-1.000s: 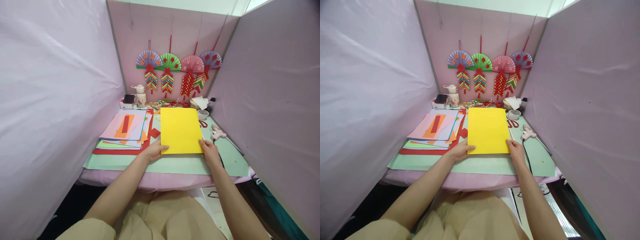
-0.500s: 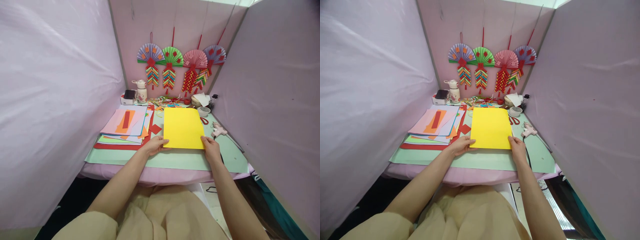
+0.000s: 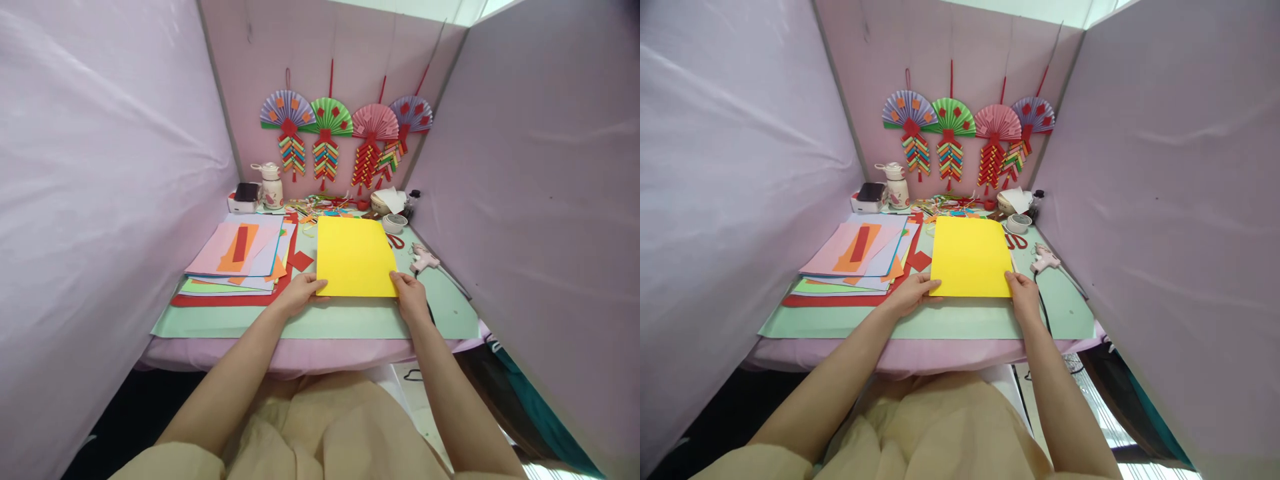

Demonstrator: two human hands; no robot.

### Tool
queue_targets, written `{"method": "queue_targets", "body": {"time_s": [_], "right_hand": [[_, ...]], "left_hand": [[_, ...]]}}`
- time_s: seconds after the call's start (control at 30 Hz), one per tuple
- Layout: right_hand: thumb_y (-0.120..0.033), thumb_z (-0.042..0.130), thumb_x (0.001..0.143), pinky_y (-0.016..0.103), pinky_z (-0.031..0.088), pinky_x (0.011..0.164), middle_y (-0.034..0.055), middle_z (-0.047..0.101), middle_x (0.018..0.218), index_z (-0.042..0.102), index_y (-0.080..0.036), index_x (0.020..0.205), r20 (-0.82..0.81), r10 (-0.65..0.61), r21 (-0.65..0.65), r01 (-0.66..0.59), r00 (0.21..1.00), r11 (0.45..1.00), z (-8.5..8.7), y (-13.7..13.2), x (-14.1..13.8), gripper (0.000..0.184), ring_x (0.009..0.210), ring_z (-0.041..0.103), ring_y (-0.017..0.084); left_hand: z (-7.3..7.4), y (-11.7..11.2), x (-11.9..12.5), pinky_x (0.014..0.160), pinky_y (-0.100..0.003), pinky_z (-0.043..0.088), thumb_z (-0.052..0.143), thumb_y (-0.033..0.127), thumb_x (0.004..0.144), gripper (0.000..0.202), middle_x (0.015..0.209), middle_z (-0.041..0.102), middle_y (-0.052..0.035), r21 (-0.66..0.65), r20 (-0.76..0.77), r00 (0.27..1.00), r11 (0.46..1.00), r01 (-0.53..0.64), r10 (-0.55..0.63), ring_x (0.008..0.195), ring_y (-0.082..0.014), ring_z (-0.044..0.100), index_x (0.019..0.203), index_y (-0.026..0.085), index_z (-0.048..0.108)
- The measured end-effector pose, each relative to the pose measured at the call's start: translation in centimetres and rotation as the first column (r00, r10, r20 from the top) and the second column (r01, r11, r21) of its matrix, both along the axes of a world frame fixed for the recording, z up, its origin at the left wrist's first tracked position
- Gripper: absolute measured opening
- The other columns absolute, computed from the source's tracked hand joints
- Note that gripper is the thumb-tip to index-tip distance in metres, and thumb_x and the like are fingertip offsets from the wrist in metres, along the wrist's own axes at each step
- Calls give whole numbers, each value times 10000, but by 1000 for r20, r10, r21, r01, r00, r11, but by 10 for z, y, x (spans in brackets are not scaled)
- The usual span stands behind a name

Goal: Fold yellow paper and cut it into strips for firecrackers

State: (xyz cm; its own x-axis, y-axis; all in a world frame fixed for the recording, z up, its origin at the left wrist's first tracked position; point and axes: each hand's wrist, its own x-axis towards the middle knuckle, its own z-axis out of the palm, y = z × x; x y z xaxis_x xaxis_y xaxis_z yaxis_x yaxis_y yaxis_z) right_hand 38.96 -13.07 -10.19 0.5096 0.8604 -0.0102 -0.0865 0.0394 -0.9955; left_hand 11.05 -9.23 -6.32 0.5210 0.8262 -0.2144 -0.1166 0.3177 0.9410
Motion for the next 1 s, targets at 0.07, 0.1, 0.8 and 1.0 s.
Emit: {"method": "queue_targets", "body": {"time_s": [0.07,0.1,0.8,1.0], "right_hand": [[-508,727,622,281,508,617,38,730,793,688,-172,818,-9,-2,9,2,1000,1000,0,0,0,391,693,653,205],[-507,726,623,284,507,619,33,728,782,688,-173,812,-7,-4,11,4,1000,1000,1,0,-1,386,684,651,203],[-501,715,643,269,487,586,17,715,739,699,-172,832,6,0,30,0,1000,1000,2,-4,-2,380,653,637,192],[-525,703,649,271,486,584,26,727,771,696,-171,849,37,-1,12,1,999,1000,3,-5,-3,407,683,646,207]], "left_hand": [[0,0,0,777,-305,581,759,341,704,339,1134,672,-83,10,-14,1000,1000,-4,5,961,-223,657,973,142,706],[-1,1,1,782,-312,580,761,345,698,347,1135,672,-81,11,-17,1000,1000,-6,6,970,-227,654,977,145,706],[-1,-2,2,808,-323,567,744,356,697,358,1141,672,-85,53,-51,999,999,-12,15,1030,-242,632,987,149,704],[-2,-2,2,817,-340,563,746,368,690,349,1145,672,-78,52,-38,999,999,-1,3,1080,-263,609,965,157,703]]}}
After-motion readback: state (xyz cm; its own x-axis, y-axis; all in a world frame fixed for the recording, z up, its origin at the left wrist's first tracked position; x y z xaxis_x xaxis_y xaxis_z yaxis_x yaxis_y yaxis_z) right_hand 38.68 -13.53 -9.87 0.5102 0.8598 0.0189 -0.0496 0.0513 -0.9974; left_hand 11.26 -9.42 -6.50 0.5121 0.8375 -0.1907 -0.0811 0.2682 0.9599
